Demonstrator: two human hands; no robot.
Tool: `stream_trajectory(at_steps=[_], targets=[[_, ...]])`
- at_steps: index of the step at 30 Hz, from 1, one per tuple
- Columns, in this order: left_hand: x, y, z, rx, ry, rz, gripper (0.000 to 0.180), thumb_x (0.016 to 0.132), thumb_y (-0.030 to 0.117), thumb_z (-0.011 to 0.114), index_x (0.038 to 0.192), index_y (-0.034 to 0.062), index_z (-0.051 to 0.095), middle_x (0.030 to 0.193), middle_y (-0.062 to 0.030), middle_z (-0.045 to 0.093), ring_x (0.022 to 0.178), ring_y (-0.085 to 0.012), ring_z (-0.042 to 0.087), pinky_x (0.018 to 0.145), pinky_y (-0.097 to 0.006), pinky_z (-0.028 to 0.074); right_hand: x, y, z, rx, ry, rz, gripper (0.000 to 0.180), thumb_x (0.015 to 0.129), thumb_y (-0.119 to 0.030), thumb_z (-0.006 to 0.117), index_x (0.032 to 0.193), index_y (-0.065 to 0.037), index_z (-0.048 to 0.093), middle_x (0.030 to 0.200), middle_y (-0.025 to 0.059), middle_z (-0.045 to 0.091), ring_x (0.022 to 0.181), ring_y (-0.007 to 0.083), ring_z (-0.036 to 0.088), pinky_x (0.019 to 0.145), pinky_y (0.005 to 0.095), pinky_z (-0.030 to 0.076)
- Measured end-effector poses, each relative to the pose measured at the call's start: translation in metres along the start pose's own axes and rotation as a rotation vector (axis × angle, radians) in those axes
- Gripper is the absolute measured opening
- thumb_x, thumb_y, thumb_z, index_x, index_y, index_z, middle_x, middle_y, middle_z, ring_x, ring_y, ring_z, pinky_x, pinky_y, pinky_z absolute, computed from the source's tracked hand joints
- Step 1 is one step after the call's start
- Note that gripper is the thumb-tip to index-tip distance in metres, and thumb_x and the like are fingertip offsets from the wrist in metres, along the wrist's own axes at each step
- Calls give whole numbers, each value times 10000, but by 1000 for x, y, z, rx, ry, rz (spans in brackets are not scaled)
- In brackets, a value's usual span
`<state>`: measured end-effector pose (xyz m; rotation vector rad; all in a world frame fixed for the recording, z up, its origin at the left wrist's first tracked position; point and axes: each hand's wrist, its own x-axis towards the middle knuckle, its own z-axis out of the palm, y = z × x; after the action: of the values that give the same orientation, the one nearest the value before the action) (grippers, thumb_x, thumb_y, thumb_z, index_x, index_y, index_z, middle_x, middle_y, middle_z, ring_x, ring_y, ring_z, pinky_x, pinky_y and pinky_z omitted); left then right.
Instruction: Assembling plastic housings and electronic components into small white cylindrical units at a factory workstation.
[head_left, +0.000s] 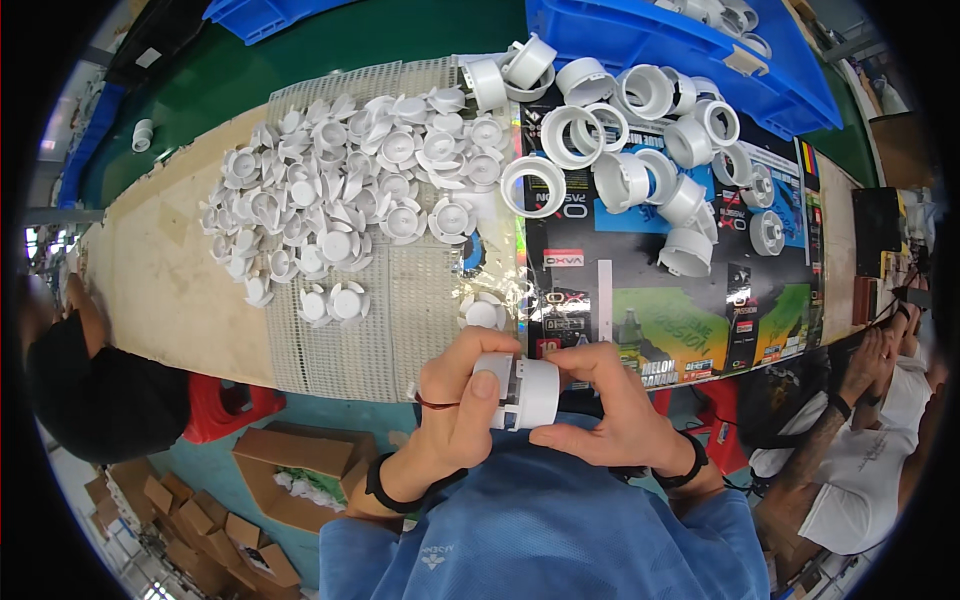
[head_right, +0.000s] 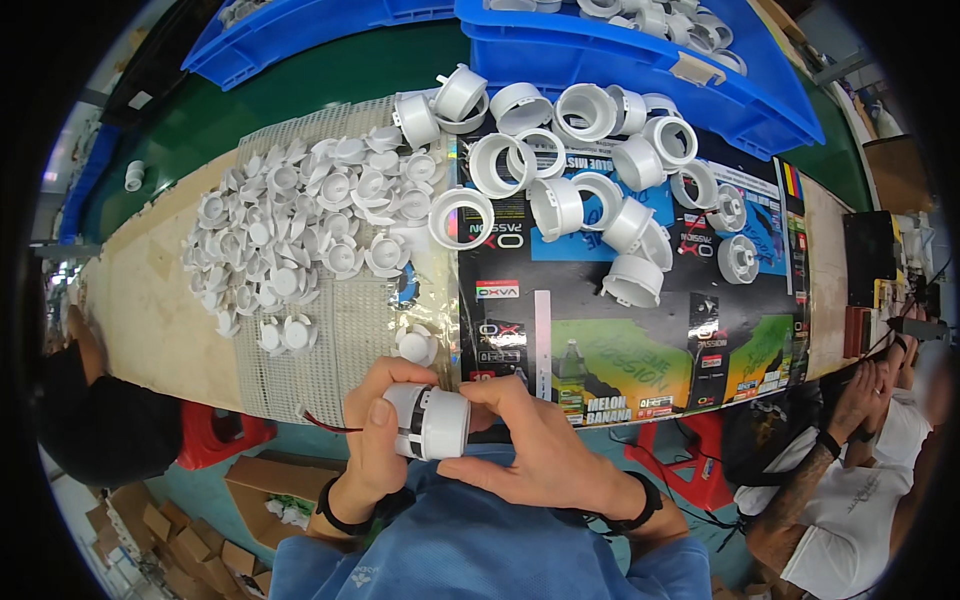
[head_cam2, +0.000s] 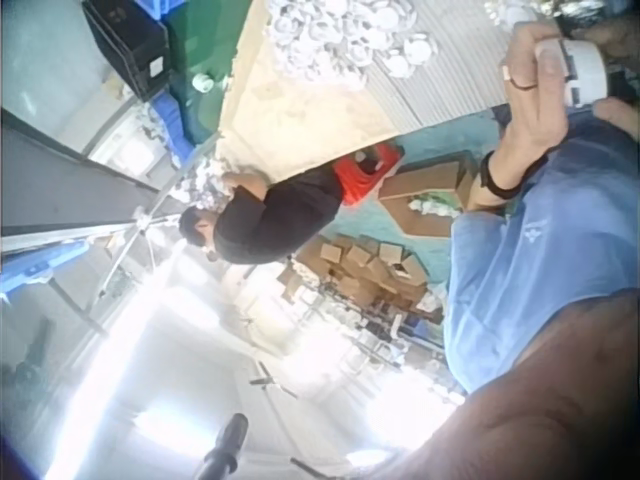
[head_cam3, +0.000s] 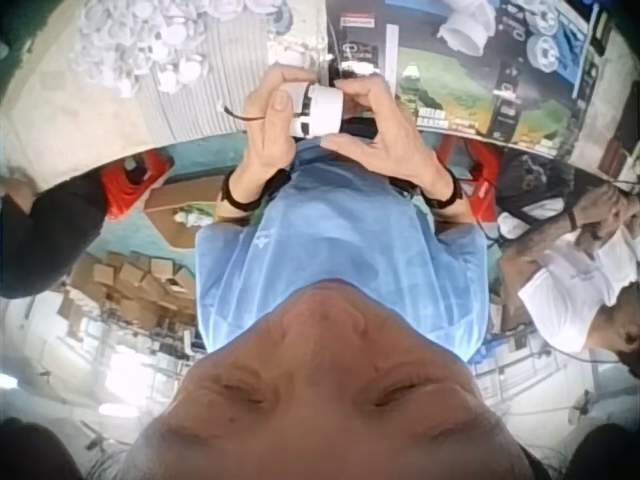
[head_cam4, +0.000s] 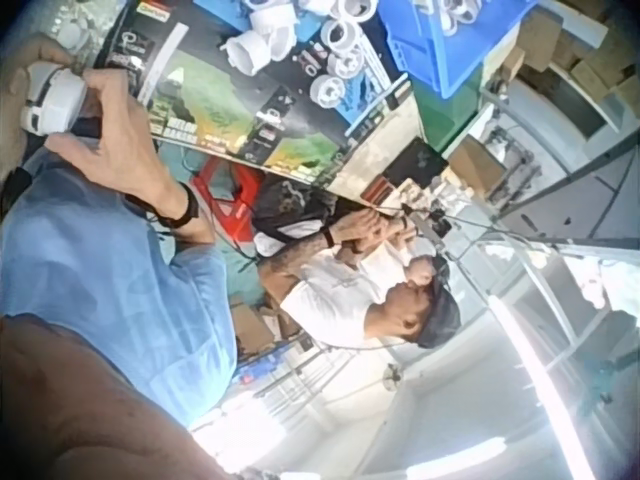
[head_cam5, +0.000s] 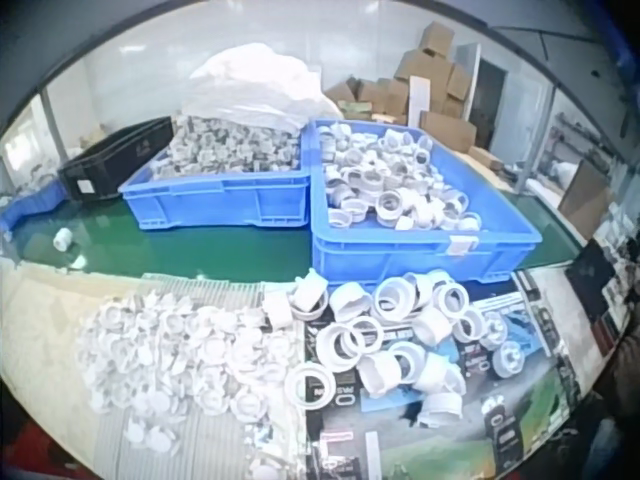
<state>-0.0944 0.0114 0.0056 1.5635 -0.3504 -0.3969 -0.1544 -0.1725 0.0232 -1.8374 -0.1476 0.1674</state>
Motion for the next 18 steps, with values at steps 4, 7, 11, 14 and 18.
stream_trajectory(at_steps=[4,7,11,14,18], targets=[[-3,5,2,36,4,34,395,941,323,426,1017,-42,557,768,-134,607,654,-199,584,589,-308,447,-3,3,-1,6,-23,4,670,751,-273,804,1204,25,409,999,184,616,878,282,675,737,362,537],[-5,6,7,67,16,84,387,942,308,413,1019,-42,559,785,-143,609,670,-215,602,597,-309,456,-4,2,0,38,-32,15,676,748,-278,805,1204,24,408,995,187,620,875,285,673,735,363,534],[-10,5,6,37,51,18,493,950,382,343,1022,-59,552,874,-152,598,755,-186,576,643,-302,438,2,3,2,51,-51,-28,687,743,-294,806,1205,22,407,984,195,621,868,289,669,745,364,529],[-13,4,6,5,82,64,500,961,390,328,1039,-57,540,901,-177,591,808,-210,575,672,-322,451,8,2,3,29,-93,-57,698,729,-316,808,1200,18,417,971,191,623,836,305,662,761,380,523],[-26,-5,11,125,124,185,475,951,400,347,1052,-10,563,969,-202,592,849,-347,620,701,-381,512,7,-7,0,-197,-170,-181,719,673,-345,838,1169,27,475,1036,216,603,912,375,621,797,411,502]])
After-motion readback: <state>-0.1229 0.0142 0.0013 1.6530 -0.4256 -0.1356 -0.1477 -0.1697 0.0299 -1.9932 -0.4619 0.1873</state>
